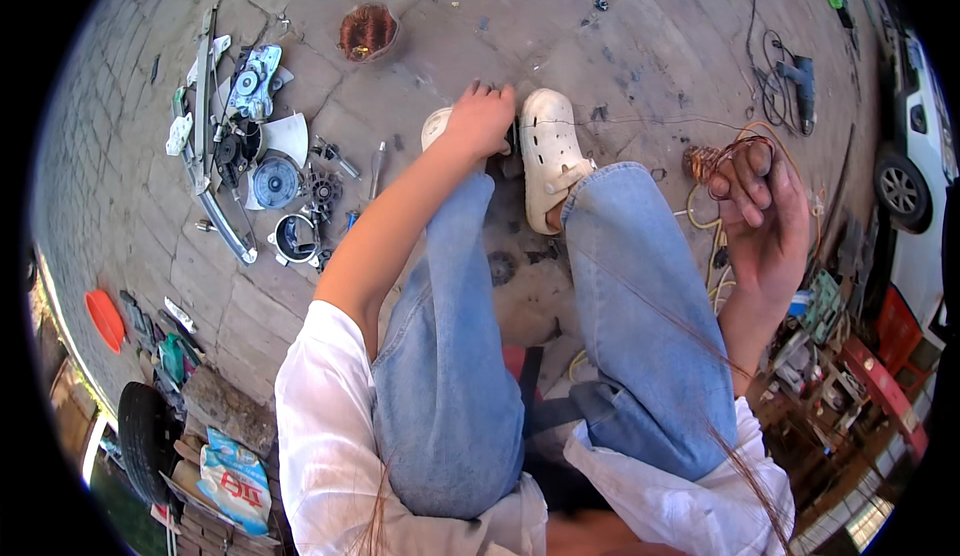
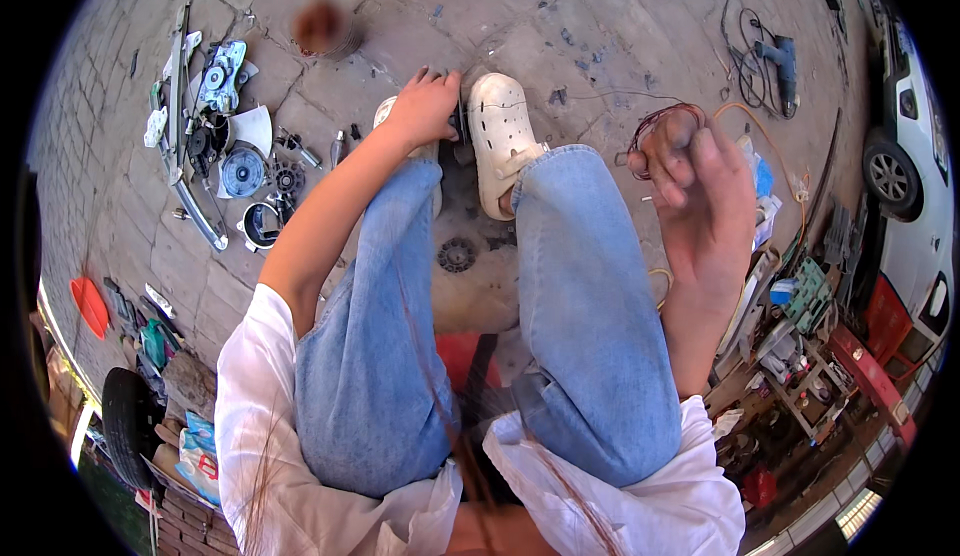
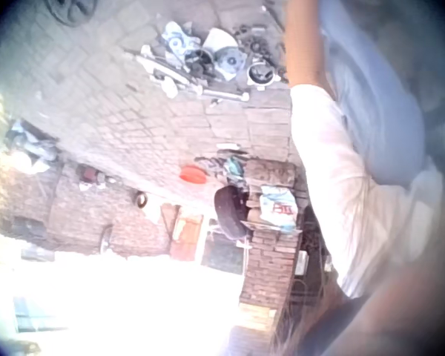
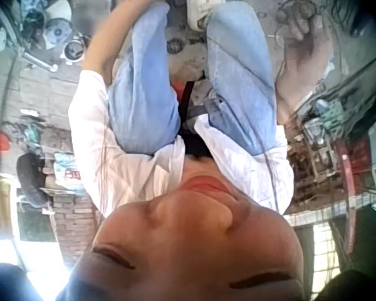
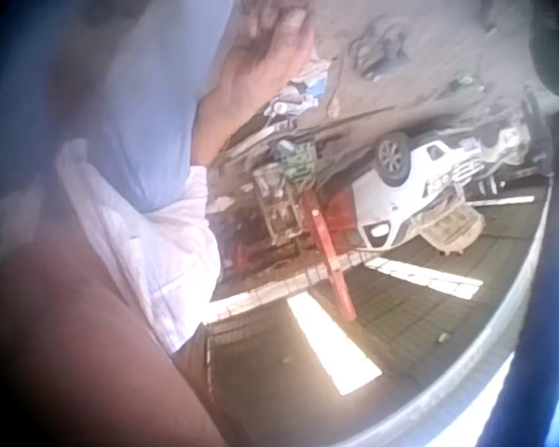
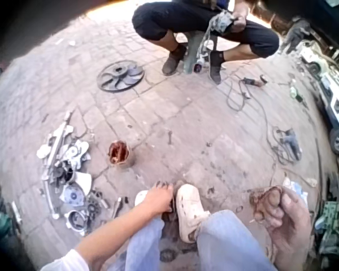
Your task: The person sits on the ground and uses a screwdriver to remove a screw from a motor stator. They then separate the stator halves, inspect the internal copper windings, and manipulate the component with their hands.
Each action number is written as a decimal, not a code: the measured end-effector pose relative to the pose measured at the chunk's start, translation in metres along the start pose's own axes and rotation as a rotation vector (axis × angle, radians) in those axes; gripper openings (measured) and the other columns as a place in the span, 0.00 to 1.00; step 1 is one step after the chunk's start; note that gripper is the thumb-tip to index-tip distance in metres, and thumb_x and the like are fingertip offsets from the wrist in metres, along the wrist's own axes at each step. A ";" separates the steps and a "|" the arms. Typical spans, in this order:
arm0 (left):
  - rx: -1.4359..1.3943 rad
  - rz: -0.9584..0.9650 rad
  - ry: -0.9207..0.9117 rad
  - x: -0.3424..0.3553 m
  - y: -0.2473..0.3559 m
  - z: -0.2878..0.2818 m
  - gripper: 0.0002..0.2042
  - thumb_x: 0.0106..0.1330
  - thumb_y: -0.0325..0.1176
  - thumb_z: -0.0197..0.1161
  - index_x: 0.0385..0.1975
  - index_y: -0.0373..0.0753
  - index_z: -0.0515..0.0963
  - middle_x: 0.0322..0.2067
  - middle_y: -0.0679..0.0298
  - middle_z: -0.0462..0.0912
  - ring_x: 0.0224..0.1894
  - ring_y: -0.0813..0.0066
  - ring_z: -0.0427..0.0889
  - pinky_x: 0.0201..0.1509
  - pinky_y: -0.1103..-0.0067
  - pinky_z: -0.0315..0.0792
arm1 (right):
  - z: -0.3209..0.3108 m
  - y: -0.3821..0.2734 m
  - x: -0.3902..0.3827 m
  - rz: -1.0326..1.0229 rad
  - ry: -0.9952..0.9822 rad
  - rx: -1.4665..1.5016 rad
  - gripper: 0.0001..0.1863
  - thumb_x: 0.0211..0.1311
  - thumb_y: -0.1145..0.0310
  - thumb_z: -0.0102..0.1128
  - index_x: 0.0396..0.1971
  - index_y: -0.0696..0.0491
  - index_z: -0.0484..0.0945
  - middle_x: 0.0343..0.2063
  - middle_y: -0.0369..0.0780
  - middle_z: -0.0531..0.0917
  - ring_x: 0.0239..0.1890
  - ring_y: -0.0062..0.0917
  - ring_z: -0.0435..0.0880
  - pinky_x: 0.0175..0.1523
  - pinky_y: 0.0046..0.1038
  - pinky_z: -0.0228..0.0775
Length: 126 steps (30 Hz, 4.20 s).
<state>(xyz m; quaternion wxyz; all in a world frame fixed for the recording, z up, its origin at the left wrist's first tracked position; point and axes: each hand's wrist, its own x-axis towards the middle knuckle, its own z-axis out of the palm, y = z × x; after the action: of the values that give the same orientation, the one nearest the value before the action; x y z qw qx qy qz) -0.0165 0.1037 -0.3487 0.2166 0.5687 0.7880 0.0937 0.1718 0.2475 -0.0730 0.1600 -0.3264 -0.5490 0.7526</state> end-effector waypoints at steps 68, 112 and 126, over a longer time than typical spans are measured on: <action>-1.173 -0.203 0.386 -0.074 -0.015 0.045 0.17 0.61 0.17 0.48 0.48 0.32 0.76 0.42 0.59 0.83 0.45 0.72 0.82 0.54 0.77 0.73 | 0.047 0.199 0.048 0.158 -1.279 -1.585 0.16 0.59 0.58 0.57 0.26 0.58 0.82 0.28 0.49 0.84 0.34 0.45 0.83 0.39 0.42 0.75; -1.074 -0.196 0.484 -0.041 -0.024 0.042 0.16 0.59 0.17 0.46 0.44 0.32 0.79 0.40 0.56 0.84 0.45 0.69 0.83 0.54 0.76 0.74 | 0.049 0.221 0.062 0.307 -1.423 -1.555 0.19 0.63 0.59 0.51 0.29 0.62 0.80 0.28 0.53 0.82 0.35 0.48 0.82 0.42 0.44 0.73; -1.081 -0.230 0.503 -0.043 -0.030 0.054 0.17 0.61 0.18 0.48 0.48 0.33 0.77 0.39 0.57 0.84 0.42 0.70 0.82 0.50 0.76 0.75 | 0.044 0.175 0.155 -0.010 -0.256 0.020 0.32 0.70 0.53 0.51 0.60 0.66 0.65 0.55 0.49 0.76 0.52 0.25 0.76 0.62 0.26 0.63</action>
<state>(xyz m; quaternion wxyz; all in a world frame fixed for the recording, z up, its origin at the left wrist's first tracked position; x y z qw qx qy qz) -0.0063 0.0478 -0.3982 0.2907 0.2496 0.7123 0.5880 0.0489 0.2484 -0.2765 0.0955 -0.2234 -0.5589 0.7928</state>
